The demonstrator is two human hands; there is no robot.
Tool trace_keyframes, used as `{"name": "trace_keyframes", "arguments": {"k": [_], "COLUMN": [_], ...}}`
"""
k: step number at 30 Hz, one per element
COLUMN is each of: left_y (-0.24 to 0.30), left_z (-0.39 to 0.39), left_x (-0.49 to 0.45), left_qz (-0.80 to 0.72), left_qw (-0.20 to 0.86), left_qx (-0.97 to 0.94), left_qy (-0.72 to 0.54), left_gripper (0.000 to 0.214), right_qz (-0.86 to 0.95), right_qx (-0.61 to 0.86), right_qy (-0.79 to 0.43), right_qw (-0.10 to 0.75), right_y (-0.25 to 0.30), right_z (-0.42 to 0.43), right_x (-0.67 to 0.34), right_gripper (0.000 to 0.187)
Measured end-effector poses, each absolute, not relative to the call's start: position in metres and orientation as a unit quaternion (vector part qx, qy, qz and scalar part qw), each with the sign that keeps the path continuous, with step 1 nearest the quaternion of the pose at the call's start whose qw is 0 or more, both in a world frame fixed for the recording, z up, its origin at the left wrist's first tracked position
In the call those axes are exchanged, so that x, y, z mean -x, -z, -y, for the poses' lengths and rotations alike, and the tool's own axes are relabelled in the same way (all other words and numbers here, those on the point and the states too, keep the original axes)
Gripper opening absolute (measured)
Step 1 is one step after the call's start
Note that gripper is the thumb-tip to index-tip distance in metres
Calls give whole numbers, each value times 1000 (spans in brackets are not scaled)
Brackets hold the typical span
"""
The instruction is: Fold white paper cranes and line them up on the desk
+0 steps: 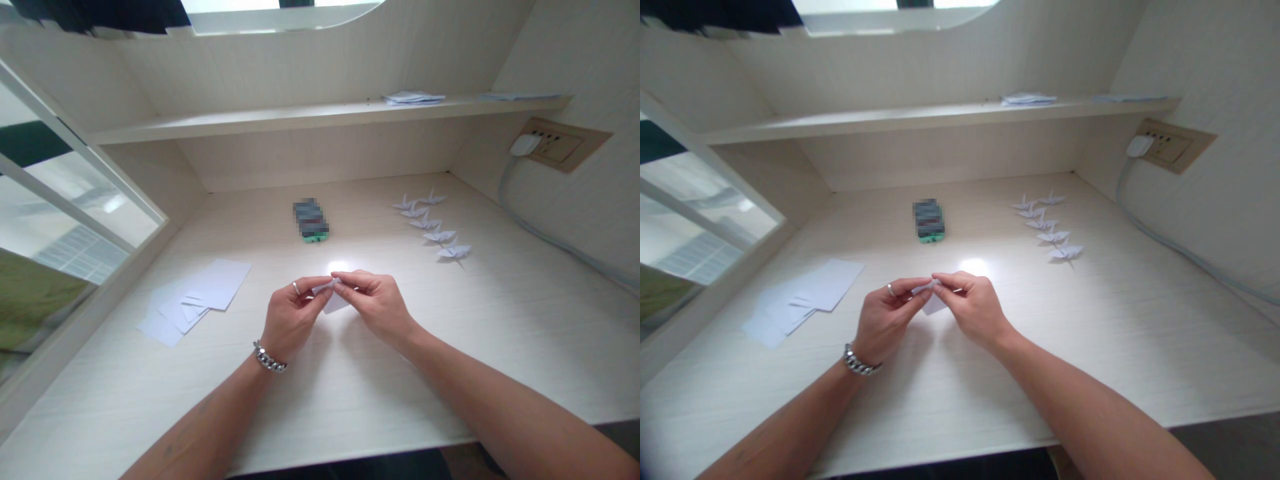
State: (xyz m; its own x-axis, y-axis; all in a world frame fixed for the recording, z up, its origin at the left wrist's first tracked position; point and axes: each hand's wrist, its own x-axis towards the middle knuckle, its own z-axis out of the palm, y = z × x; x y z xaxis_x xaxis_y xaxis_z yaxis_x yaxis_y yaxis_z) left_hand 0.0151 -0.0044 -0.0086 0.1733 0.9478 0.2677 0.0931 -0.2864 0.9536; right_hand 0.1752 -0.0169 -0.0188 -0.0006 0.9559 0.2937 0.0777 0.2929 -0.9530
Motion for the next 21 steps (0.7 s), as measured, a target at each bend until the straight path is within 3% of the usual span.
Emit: {"name": "trace_keyframes", "arguments": {"k": [16, 21], "left_y": [11, 11], "left_z": [4, 3], "left_x": [-14, -14], "left_qz": [-425, -426], "left_qw": [436, 484], "left_qx": [-630, -592], "left_qy": [-482, -484], "left_gripper": [20, 39], "right_qz": [538, 520], "right_qx": [444, 440], "right_qy": [-452, -472], "right_qw": [555, 561], "right_y": [18, 19], "right_z": [14, 13], "right_x": [-174, -172], "right_gripper": [23, 20]}}
